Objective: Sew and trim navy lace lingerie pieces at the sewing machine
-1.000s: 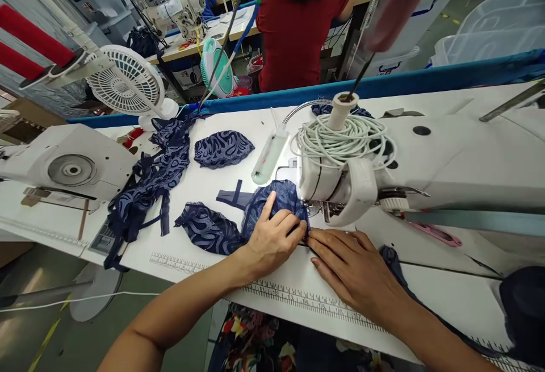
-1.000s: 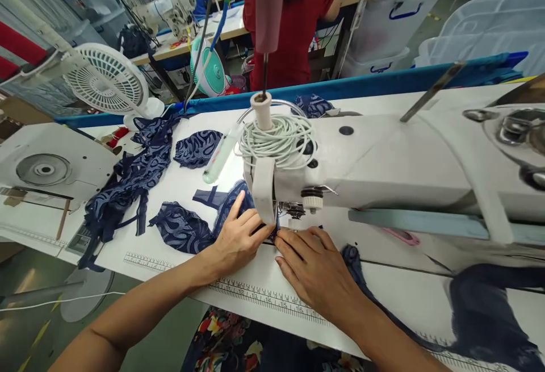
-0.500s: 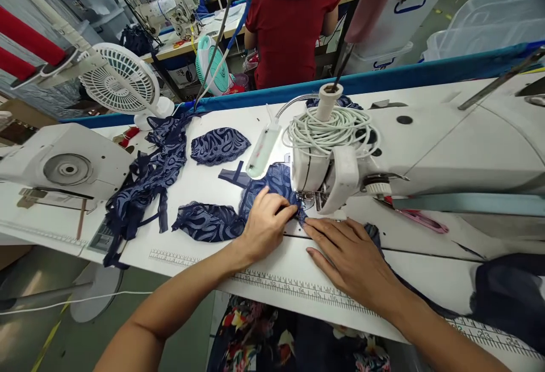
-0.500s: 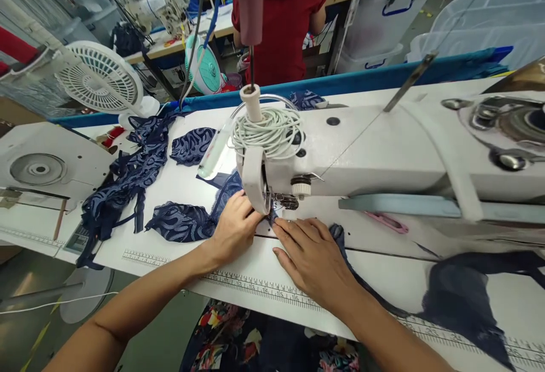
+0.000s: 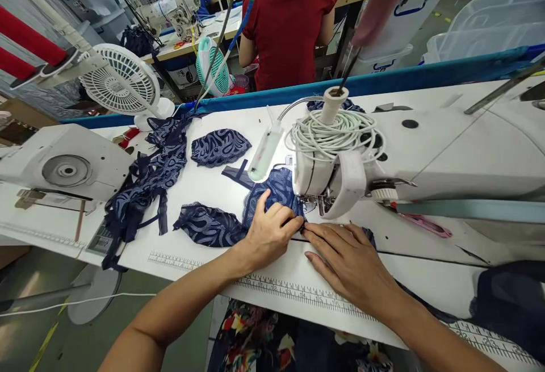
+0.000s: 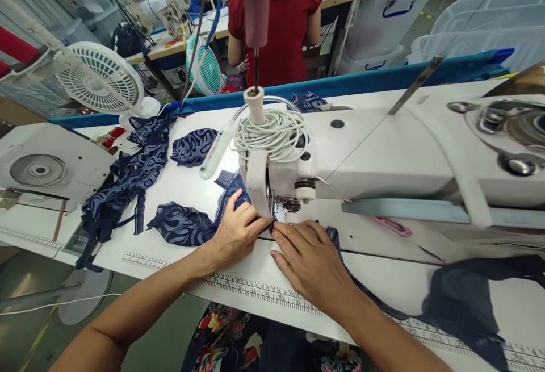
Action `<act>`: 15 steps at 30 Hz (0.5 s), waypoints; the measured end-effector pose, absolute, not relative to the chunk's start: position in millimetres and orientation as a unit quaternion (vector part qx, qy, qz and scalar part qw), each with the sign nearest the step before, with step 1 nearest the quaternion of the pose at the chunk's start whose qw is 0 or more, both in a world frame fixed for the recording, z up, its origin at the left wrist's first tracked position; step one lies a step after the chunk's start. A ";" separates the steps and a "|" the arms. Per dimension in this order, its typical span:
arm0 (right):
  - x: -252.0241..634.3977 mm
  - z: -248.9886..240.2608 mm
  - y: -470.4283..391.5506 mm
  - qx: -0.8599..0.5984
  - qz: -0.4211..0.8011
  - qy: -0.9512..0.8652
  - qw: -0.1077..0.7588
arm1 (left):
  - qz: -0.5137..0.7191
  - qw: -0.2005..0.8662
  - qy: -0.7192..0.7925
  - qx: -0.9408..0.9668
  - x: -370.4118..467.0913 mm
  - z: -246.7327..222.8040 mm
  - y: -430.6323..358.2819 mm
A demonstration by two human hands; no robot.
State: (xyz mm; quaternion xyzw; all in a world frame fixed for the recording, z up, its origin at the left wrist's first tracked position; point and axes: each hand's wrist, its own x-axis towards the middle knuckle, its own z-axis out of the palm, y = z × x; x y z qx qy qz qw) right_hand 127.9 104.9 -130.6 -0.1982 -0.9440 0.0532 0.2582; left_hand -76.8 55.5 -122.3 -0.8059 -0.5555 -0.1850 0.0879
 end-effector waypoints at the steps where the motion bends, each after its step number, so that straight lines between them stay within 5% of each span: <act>1: 127.9 -130.9 105.3 -0.201 0.053 -0.944 0.257 | -0.181 0.099 -0.551 -0.809 -76.3 -123.0 56.5; 15: 129.6 -127.7 110.1 -0.214 0.002 -0.954 0.212 | -0.118 0.191 -0.556 -0.800 -68.9 -124.3 64.8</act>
